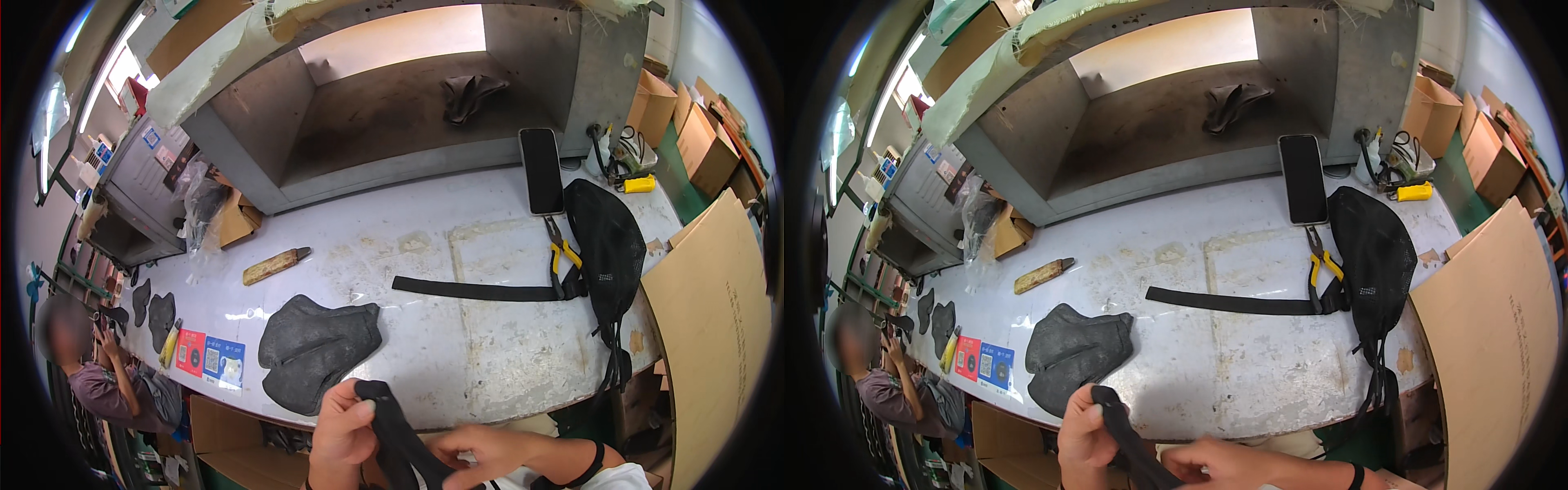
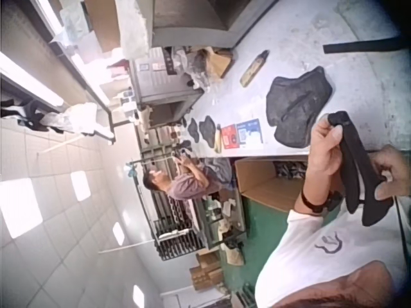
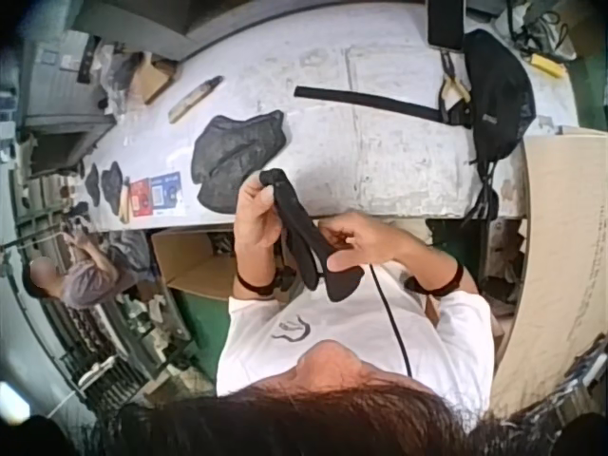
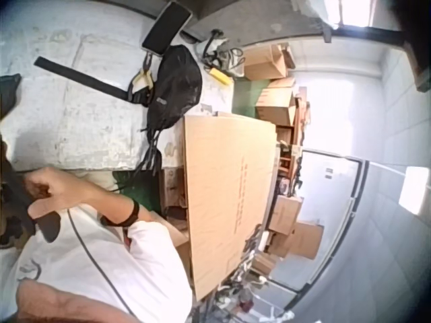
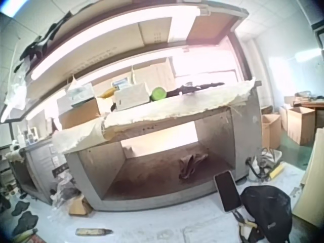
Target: The recorder is inspecting and manipulating several black bicycle saddle components at a workstation.
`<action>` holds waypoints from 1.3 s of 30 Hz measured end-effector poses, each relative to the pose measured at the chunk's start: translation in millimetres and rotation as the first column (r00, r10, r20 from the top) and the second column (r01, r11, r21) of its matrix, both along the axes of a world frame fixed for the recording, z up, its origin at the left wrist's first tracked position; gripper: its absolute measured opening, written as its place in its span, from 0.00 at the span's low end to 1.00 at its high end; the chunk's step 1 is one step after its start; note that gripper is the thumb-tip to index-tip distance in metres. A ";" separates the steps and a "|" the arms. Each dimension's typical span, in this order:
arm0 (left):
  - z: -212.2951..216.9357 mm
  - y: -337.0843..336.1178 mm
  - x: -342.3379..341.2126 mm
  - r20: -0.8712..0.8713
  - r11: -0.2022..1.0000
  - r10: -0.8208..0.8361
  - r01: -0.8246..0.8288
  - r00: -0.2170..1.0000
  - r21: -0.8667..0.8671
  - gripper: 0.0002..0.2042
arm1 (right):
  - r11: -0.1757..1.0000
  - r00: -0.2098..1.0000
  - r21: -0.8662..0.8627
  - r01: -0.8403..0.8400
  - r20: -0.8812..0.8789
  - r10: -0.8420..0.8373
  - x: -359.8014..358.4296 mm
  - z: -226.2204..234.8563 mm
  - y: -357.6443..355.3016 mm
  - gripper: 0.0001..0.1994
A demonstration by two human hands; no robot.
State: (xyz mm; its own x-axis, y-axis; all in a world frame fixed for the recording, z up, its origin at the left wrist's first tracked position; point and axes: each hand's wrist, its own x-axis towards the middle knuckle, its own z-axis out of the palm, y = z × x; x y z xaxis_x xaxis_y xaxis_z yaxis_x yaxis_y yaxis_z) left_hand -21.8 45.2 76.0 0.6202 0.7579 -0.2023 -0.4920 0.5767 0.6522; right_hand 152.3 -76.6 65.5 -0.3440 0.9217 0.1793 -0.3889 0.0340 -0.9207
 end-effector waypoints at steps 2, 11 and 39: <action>0.1 -4.7 3.1 -0.061 0.995 -0.089 0.087 0.994 -0.047 0.10 | 0.997 0.993 -0.010 0.080 0.094 -0.079 1.1 18.6 10.4 0.13; -1.2 -9.1 7.7 -0.008 0.980 -0.178 0.177 0.984 -0.092 0.11 | 0.940 0.962 -0.247 0.237 -0.078 -0.263 -13.5 -5.0 8.5 0.15; 17.0 -14.0 35.7 -0.314 0.788 -0.026 0.212 0.949 0.578 0.08 | 0.814 0.743 -0.568 0.120 -0.492 -0.453 3.8 22.5 16.4 0.11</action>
State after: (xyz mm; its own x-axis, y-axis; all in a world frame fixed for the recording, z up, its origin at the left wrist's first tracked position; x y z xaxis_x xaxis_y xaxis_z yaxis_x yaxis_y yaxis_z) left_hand 14.0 31.1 93.1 0.7025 0.7059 0.0908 -0.1930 0.0662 0.9790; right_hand 156.1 -60.1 88.0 -0.0269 0.9712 -0.2366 -0.8907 -0.1307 -0.4354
